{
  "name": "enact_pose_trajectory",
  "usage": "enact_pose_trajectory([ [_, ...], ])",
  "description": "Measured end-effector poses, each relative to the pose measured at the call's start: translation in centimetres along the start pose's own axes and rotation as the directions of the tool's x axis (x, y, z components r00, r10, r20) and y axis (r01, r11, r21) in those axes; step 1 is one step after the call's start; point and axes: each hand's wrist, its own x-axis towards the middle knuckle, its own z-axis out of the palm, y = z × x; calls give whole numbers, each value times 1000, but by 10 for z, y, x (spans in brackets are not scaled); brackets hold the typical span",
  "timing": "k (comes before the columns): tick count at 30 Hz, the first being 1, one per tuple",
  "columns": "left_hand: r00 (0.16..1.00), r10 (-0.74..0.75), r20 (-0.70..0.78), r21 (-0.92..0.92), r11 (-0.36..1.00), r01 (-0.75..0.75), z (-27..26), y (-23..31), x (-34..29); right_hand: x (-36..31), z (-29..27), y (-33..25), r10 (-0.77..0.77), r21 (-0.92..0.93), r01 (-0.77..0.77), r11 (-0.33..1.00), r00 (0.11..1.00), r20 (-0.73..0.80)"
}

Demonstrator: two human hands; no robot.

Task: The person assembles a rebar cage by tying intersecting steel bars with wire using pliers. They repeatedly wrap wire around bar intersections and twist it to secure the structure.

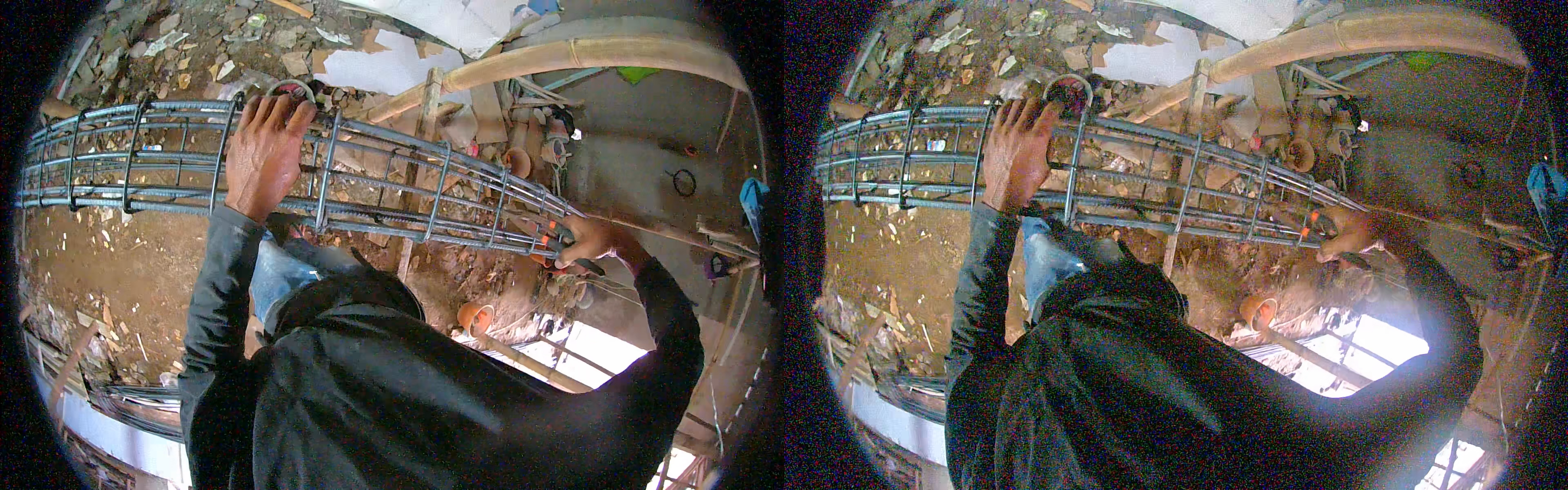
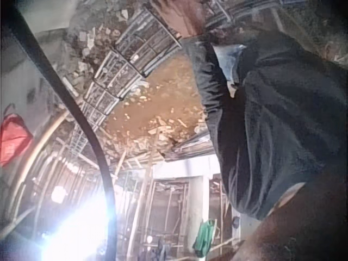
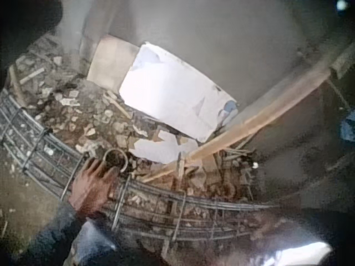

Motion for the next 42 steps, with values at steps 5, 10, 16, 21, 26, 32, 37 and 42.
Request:
enact_pose_trajectory([
  [5, 998, -8, 61, -59, 998, 12, -5, 1, 2, -17, 45, 33, -688, -861, -117, 496, 551, -472],
  [10, 998, -6, 62, -13, 1000, 6, -1, 0, 1, -10, 55, 47, -687, -869, -172, 463, 551, -475],
  [16, 998, 3, 70, -14, 1000, -2, 2, -1, 1, -3, 21, 40, -435, -665, 81, 743, 813, -387],
  [21, 987, -57, 150, -8, 998, 59, 1, 0, -2, -10, 3, 25, 187, 251, -187, 950, 982, 23],
  [26, 966, -62, 252, 47, 998, 52, -1, -2, -1, -3, 25, 41, 57, 586, -141, 798, 986, 159],
  [32, 1000, 12, 15, -16, 1000, -11, -2, 2, 1, -10, 59, 61, -441, -568, 97, 817, 741, -507],
  [37, 1000, 22, -2, -9, 1000, -22, 1, 0, 0, -10, 70, 48, -738, -851, -250, 462, 424, -525],
  [42, 999, 45, -20, 46, 998, -44, 4, -1, 0, 10, 66, 75, -678, -810, -188, 555, 462, -572],
])
